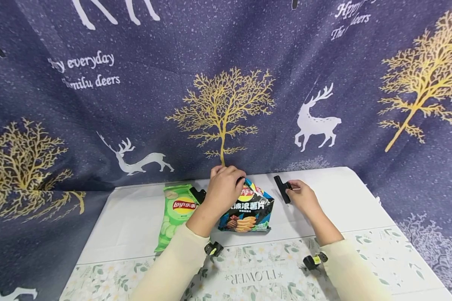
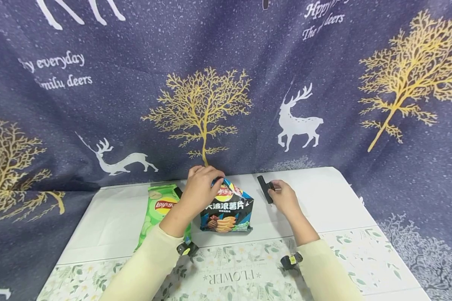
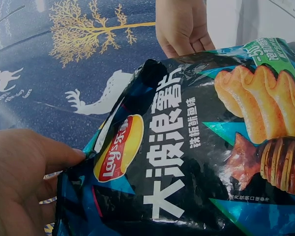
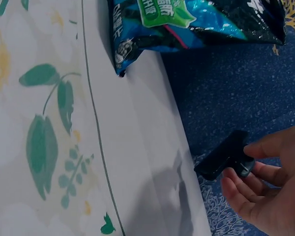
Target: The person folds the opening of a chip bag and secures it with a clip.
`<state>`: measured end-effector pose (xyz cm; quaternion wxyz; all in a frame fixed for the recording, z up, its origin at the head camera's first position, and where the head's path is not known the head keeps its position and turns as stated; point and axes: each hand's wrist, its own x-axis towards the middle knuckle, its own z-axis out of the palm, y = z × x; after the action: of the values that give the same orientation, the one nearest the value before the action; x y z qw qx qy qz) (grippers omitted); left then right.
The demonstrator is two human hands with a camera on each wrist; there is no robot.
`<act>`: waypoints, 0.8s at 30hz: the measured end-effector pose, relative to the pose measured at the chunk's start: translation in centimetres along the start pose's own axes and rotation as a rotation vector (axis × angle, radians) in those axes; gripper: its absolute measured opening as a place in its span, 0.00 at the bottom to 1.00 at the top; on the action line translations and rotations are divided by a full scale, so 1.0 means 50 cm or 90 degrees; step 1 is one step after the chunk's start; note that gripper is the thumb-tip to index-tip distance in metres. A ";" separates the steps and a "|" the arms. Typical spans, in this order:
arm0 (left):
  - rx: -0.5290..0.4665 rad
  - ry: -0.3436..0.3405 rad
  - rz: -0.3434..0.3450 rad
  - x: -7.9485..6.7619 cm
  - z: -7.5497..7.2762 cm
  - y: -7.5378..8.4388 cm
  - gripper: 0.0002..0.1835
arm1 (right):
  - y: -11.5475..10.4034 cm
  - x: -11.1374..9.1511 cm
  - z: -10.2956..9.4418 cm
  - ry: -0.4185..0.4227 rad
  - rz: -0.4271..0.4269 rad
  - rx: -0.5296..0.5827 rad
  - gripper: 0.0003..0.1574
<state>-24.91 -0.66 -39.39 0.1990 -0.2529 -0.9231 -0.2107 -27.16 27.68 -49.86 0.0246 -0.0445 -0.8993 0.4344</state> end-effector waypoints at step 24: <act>-0.005 -0.009 -0.006 0.000 -0.003 0.003 0.07 | -0.045 -0.041 0.001 0.022 -0.048 0.115 0.29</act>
<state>-24.80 -0.60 -39.20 0.1905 -0.2505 -0.9249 -0.2134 -25.26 26.04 -48.12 0.0605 -0.0159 -0.8569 0.5116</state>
